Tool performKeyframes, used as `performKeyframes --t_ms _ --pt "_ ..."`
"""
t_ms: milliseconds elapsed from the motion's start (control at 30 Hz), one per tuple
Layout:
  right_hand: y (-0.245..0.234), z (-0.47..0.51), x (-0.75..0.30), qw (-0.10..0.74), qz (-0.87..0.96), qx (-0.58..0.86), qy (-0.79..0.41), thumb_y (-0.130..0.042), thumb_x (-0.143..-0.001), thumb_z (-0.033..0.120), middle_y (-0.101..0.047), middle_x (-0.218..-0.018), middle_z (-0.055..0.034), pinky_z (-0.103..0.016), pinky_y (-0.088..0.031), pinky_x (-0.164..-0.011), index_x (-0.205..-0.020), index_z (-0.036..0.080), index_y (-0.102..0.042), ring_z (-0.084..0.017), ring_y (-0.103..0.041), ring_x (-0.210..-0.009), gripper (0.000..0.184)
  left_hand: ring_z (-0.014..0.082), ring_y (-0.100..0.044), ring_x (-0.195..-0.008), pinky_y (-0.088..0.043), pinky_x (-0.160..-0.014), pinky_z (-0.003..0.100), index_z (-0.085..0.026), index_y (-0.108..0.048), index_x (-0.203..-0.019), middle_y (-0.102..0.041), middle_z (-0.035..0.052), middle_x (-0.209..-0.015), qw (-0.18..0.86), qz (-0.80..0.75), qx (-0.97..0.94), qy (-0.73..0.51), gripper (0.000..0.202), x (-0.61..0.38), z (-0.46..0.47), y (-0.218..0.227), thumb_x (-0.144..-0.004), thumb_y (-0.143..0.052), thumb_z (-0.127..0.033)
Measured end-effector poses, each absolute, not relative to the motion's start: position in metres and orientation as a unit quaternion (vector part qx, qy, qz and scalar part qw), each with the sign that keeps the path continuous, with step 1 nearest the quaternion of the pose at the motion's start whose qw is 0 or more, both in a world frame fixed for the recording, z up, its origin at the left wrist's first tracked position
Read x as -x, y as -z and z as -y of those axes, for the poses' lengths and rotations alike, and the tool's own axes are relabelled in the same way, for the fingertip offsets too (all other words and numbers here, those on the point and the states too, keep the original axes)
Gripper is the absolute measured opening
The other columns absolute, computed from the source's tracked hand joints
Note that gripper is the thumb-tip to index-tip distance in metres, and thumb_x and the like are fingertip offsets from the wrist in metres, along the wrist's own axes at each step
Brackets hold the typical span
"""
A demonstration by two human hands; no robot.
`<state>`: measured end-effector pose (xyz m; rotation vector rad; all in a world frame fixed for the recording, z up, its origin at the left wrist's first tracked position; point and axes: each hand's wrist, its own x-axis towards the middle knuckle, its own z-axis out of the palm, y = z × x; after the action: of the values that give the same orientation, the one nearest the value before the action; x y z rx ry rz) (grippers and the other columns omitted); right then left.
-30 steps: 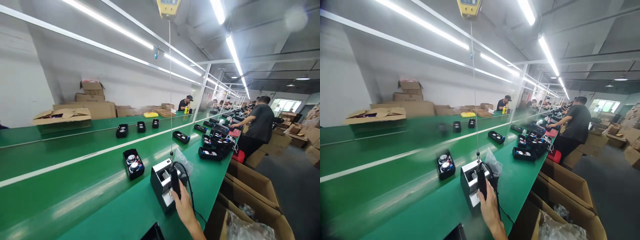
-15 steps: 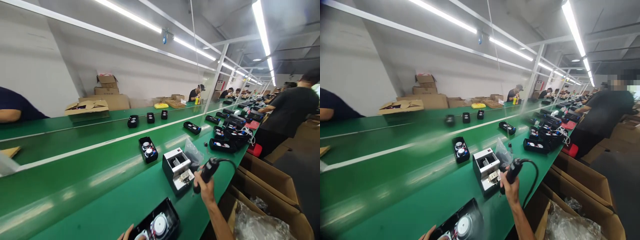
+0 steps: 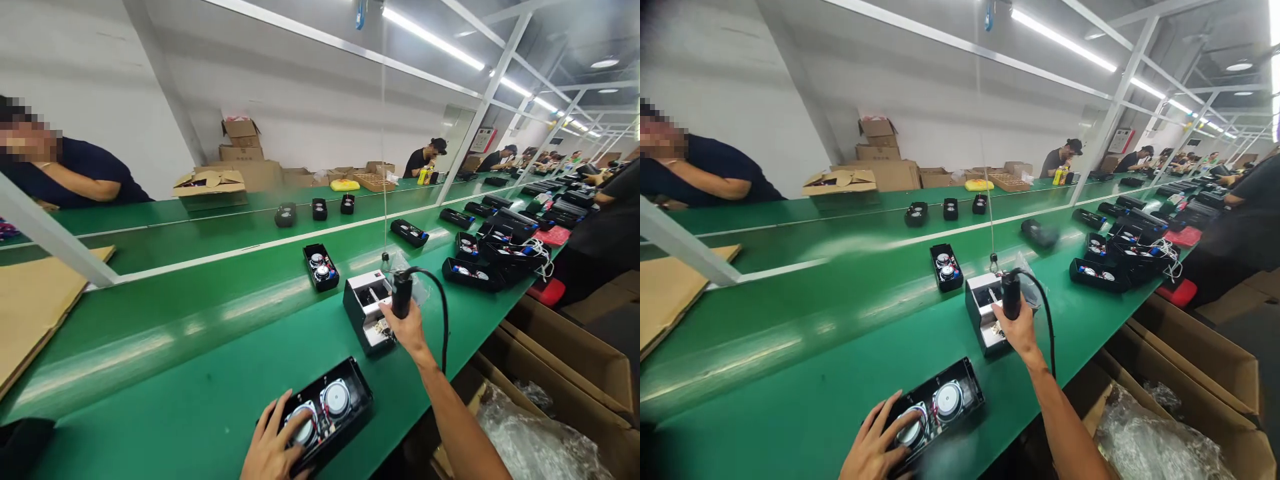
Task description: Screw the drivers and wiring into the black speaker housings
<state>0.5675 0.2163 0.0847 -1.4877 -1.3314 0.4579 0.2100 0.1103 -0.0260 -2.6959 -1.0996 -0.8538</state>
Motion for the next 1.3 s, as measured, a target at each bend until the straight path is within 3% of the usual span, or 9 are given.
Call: performKeyframes --t_ms 67,167,267,367,467,567,733,1300 --pt "-0.081 -0.205 -0.566 0.525 0.542 0.617 -0.225 -0.075 -0.088 0.057 -0.065 -0.07 0.0003 -0.036 -0.053 -0.059 -0.098 0.021 -0.063 -0.019 -0.058 -0.059 0.039 0.0386 -0.054 -0.141 -0.035 -0.12 0.051 -0.033 -0.075 -0.067 -0.08 -0.0073 -0.127 0.019 0.386 0.883 0.266 0.039 -0.211 -0.106 0.021 -0.06 -0.097 -0.064" --pt "-0.083 -0.179 -0.561 0.551 0.521 0.591 -0.275 -0.076 -0.089 0.056 -0.057 -0.063 0.0063 -0.034 -0.049 -0.055 -0.112 0.021 -0.062 -0.016 -0.054 -0.051 0.044 0.0395 -0.052 -0.146 -0.035 -0.123 0.054 -0.033 -0.078 -0.071 -0.079 -0.007 -0.131 -0.02 0.417 0.878 0.234 0.03 -0.213 -0.102 0.011 -0.064 -0.099 -0.052" --pt "-0.096 -0.15 -0.551 0.635 0.489 0.482 -0.354 -0.076 -0.093 0.05 -0.052 -0.061 0.0102 -0.032 -0.045 -0.05 -0.126 0.026 -0.055 -0.015 -0.05 -0.047 0.046 0.04 -0.048 -0.151 -0.036 -0.124 0.057 -0.032 -0.079 -0.077 -0.076 -0.0054 -0.136 -0.042 0.428 0.882 0.194 0.019 -0.22 -0.1 0.0 -0.072 -0.096 -0.038" --pt "-0.113 -0.127 -0.531 0.686 0.478 0.346 -0.425 -0.076 -0.096 0.044 -0.05 -0.06 0.0102 -0.029 -0.039 -0.043 -0.121 0.032 -0.056 -0.014 -0.045 -0.042 0.035 0.0426 -0.048 -0.15 -0.038 -0.123 0.062 -0.03 -0.08 -0.08 -0.076 -0.0039 -0.136 -0.063 0.435 0.88 0.177 0.017 -0.23 -0.1 -0.008 -0.075 -0.095 -0.035" --pt "-0.121 -0.111 -0.499 0.68 0.499 0.282 -0.457 -0.073 -0.099 0.046 -0.047 -0.057 0.0108 -0.027 -0.038 -0.042 -0.12 0.037 -0.056 -0.013 -0.042 -0.041 0.028 0.0447 -0.045 -0.152 -0.034 -0.126 0.066 -0.028 -0.082 -0.083 -0.075 -0.002 -0.137 -0.093 0.449 0.873 0.169 0.018 -0.238 -0.099 -0.011 -0.077 -0.096 -0.036" --pt "-0.113 -0.102 -0.464 0.656 0.514 0.258 -0.489 -0.07 -0.101 0.049 -0.048 -0.058 0.0112 -0.026 -0.04 -0.042 -0.126 0.04 -0.051 -0.014 -0.044 -0.041 0.032 0.0436 -0.043 -0.154 -0.029 -0.13 0.065 -0.028 -0.083 -0.087 -0.074 -0.0014 -0.138 -0.12 0.452 0.866 0.174 0.019 -0.241 -0.097 -0.011 -0.078 -0.096 -0.039" --pt "-0.091 -0.097 -0.432 0.604 0.543 0.261 -0.521 -0.07 -0.103 0.044 -0.051 -0.063 0.0101 -0.029 -0.043 -0.049 -0.127 0.036 -0.047 -0.015 -0.048 -0.047 0.034 0.0401 -0.038 -0.158 -0.023 -0.133 0.063 -0.031 -0.084 -0.095 -0.072 -0.0011 -0.141 -0.137 0.454 0.86 0.187 0.014 -0.242 -0.094 -0.011 -0.088 -0.088 -0.044" --pt "-0.084 -0.107 -0.409 0.593 0.566 0.251 -0.515 -0.071 -0.103 0.026 -0.055 -0.066 0.0102 -0.027 -0.047 -0.054 -0.124 0.032 -0.053 -0.012 -0.05 -0.051 0.029 0.0383 -0.04 -0.156 -0.027 -0.131 0.06 -0.031 -0.083 -0.105 -0.073 -0.0006 -0.135 -0.089 0.445 0.864 0.217 0.021 -0.246 -0.091 0.002 -0.091 -0.084 -0.046"
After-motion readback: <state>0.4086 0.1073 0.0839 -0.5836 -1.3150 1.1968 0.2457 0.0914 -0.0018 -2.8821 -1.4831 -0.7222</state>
